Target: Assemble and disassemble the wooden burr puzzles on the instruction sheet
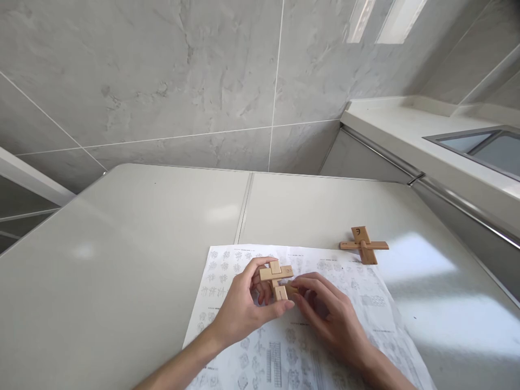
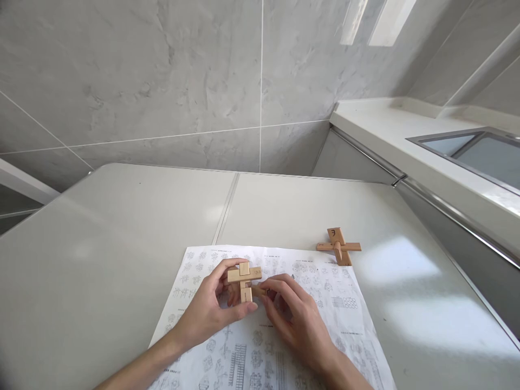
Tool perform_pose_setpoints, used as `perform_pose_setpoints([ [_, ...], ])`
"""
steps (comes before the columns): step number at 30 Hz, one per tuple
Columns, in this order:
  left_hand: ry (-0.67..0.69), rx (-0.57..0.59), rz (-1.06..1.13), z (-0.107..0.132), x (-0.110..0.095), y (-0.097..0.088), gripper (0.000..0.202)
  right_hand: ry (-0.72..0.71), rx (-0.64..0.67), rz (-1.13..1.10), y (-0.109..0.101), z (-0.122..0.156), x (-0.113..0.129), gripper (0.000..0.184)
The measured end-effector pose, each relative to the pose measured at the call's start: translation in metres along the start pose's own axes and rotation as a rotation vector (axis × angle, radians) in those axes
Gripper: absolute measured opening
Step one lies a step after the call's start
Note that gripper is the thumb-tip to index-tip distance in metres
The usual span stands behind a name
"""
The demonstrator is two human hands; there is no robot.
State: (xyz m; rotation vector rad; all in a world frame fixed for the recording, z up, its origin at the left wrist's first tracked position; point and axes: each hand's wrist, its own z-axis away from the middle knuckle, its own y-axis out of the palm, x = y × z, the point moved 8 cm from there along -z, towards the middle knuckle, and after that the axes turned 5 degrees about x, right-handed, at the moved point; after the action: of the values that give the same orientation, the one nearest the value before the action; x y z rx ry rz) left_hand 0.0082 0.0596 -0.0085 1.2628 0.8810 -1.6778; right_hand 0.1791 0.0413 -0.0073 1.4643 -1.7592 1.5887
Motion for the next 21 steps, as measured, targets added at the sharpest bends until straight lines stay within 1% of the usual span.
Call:
perform_pose_setpoints([
  [2,0.002,-0.011,-0.005,0.0,0.001,0.0,0.065,-0.039,-0.038,0.0,-0.003,0.0,0.003,0.018],
  [5,0.001,-0.016,-0.02,0.001,0.004,0.0,0.065,-0.045,-0.097,0.037,-0.006,0.003,0.003,0.023],
  [7,0.005,-0.012,-0.022,0.001,0.005,0.001,0.066,-0.048,-0.115,0.064,-0.006,0.005,0.003,0.027],
  [12,0.023,0.019,-0.027,0.0,0.006,0.004,0.066,-0.102,-0.103,0.099,-0.003,0.009,0.008,0.034],
  [17,0.073,0.004,-0.163,0.002,0.005,0.005,0.062,-0.168,-0.087,0.116,-0.002,0.012,0.014,0.039],
  [21,0.103,0.014,-0.232,0.003,0.004,0.007,0.057,-0.182,-0.07,0.117,-0.003,0.013,0.015,0.044],
])
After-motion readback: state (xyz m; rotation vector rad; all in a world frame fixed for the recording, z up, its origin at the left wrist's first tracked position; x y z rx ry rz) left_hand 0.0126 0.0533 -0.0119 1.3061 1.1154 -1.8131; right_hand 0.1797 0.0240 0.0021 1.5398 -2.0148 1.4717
